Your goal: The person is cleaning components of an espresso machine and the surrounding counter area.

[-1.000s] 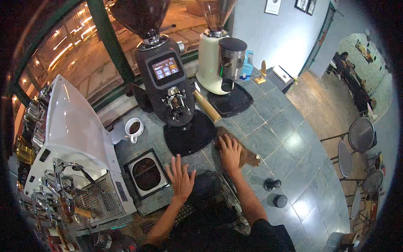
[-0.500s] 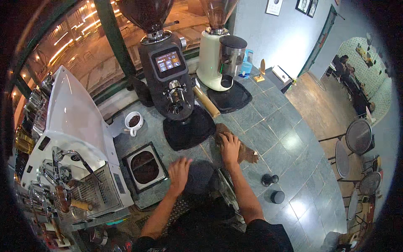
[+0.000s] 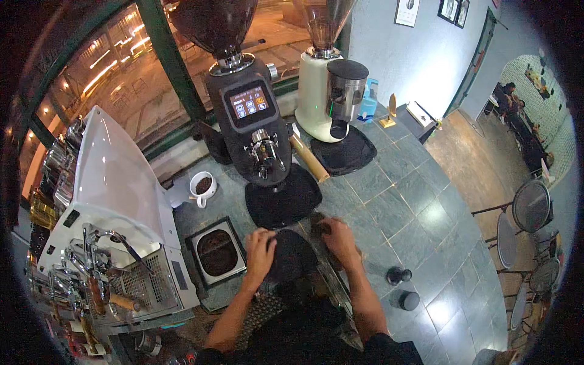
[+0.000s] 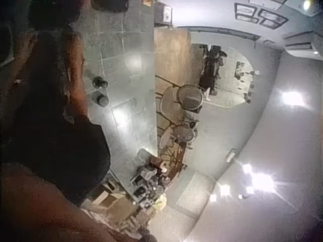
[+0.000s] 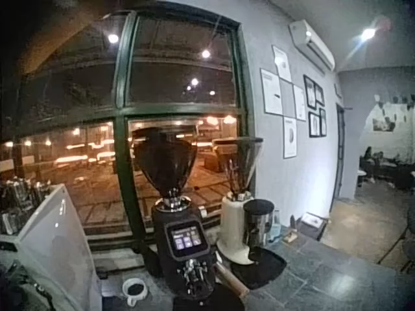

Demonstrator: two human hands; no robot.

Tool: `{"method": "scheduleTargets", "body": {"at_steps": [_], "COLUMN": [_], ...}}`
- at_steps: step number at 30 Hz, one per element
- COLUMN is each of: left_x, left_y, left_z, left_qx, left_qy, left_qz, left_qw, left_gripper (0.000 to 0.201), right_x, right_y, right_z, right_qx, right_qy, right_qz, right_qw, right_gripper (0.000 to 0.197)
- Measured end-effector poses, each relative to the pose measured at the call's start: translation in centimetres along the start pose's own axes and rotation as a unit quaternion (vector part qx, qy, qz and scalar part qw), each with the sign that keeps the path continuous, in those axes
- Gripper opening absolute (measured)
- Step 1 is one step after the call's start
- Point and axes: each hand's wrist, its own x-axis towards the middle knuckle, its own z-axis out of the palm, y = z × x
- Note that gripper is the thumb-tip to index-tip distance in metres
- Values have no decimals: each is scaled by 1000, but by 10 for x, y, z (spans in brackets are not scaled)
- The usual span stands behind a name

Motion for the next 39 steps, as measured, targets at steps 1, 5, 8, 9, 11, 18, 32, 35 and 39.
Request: {"method": "scheduleTargets", "body": {"at_steps": [1,5,8,9,11,18,32,35,39], "left_x": [17,110,152,159,168,148,-5,5,3], "left_y": [-8,3,7,2,-14,-6,13,25,25], "left_z": [-7,-39,-43,-42,-39,-39,-15,-23,-25], "left_qx": [-65,-190,-237,-191,-117,-147,-456,-425,-442], "left_qy": [74,232,245,242,228,256,271,238,260], "left_qz": [-14,-61,-80,-66,-43,-37,-196,-190,-184], "left_qw": [995,952,937,949,966,955,824,853,839], "left_gripper": [27,28,29,27,25,20,4,6,11], "right_x": [1,15,19,16,15,51,135,140,139], "right_y": [-22,-37,-23,-29,-35,-85,-154,-161,-160], "right_z": [-5,-5,20,24,23,-31,-26,-8,-16], "right_qx": [70,76,47,39,46,177,-33,-105,-23], "right_qy": [37,101,127,133,139,216,161,172,92], "right_qz": [13,12,5,10,-8,-3,-222,-264,-294], "right_qw": [997,992,991,990,989,960,961,943,951], "right_gripper": [41,41,42,42,43,45,31,23,30]}}
